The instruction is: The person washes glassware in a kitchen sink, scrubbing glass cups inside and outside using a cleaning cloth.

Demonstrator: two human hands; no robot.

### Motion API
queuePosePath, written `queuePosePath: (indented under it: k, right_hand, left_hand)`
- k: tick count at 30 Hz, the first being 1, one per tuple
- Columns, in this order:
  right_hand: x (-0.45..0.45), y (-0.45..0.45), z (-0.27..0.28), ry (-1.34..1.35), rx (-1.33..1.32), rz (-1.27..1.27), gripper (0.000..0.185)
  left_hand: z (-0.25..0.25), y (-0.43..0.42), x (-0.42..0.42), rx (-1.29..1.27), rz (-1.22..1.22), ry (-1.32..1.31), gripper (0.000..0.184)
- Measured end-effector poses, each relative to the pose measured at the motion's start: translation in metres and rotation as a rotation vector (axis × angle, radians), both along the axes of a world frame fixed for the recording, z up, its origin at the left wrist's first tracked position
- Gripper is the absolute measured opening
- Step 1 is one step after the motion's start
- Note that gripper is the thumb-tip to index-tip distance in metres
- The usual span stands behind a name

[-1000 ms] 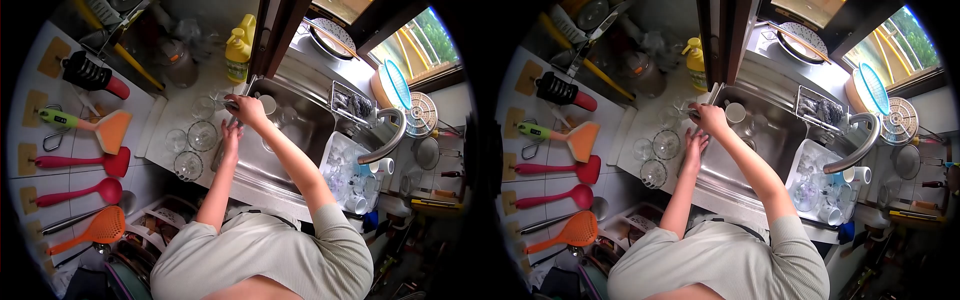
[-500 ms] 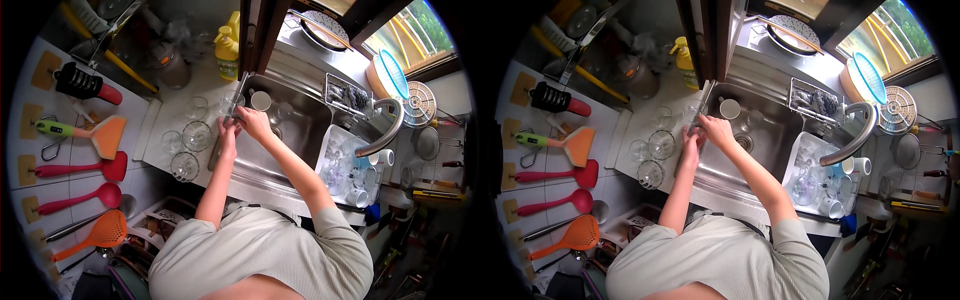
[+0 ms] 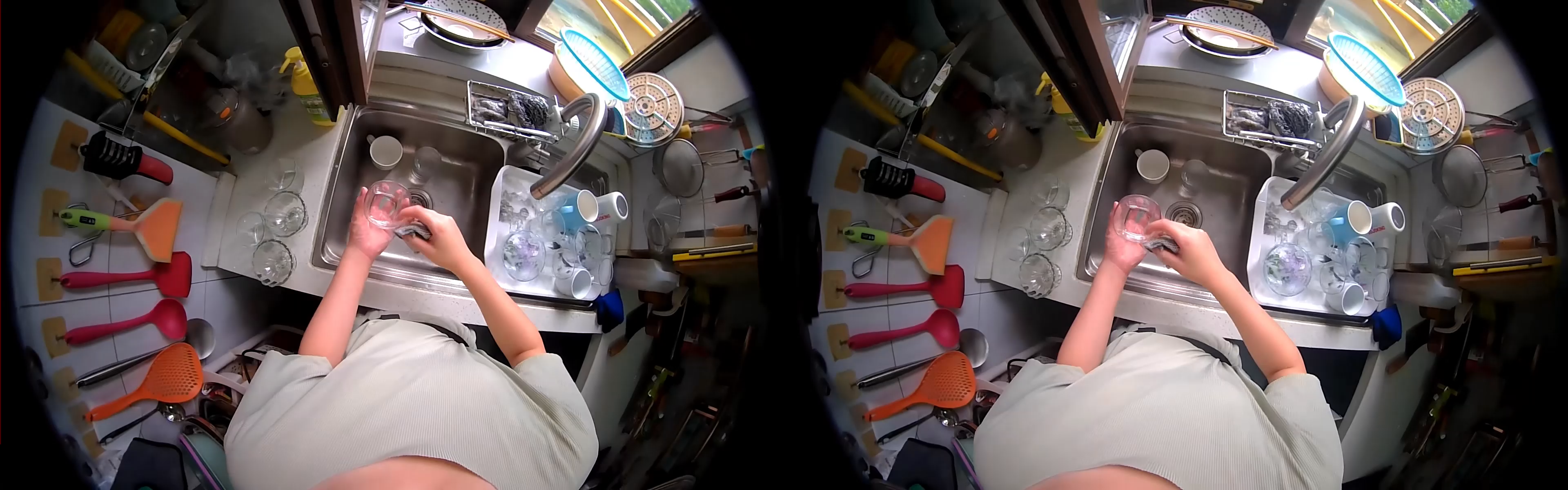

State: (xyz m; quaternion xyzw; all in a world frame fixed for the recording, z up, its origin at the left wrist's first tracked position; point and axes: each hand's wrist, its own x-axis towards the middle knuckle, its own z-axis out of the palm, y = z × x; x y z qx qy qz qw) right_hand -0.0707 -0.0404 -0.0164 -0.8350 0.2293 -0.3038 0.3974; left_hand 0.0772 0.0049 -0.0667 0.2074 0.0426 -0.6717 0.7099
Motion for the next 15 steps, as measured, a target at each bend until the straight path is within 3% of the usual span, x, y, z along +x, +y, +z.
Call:
queuePosePath:
  k: [4, 9, 13, 15]
  right_hand:
    - [-0.024, 0.006, 0.005, -0.272, 0.596, -0.284, 0.022]
    - [-0.040, 0.007, 0.027, -0.279, 0.349, -0.276, 0.019]
    - [-0.044, 0.024, 0.027, -0.298, 0.448, -0.247, 0.021]
    - [-0.052, 0.031, 0.025, -0.216, 0.441, -0.219, 0.023]
  left_hand:
    - [-0.004, 0.003, -0.015, 0.104, -0.118, 0.000, 0.042]
    - [0.006, 0.011, -0.046, 0.141, -0.177, -0.166, 0.037]
    - [0.032, 0.014, -0.072, 0.047, -0.255, -0.254, 0.041]
    - [0.029, 0.016, -0.079, 0.131, -0.188, -0.300, 0.040]
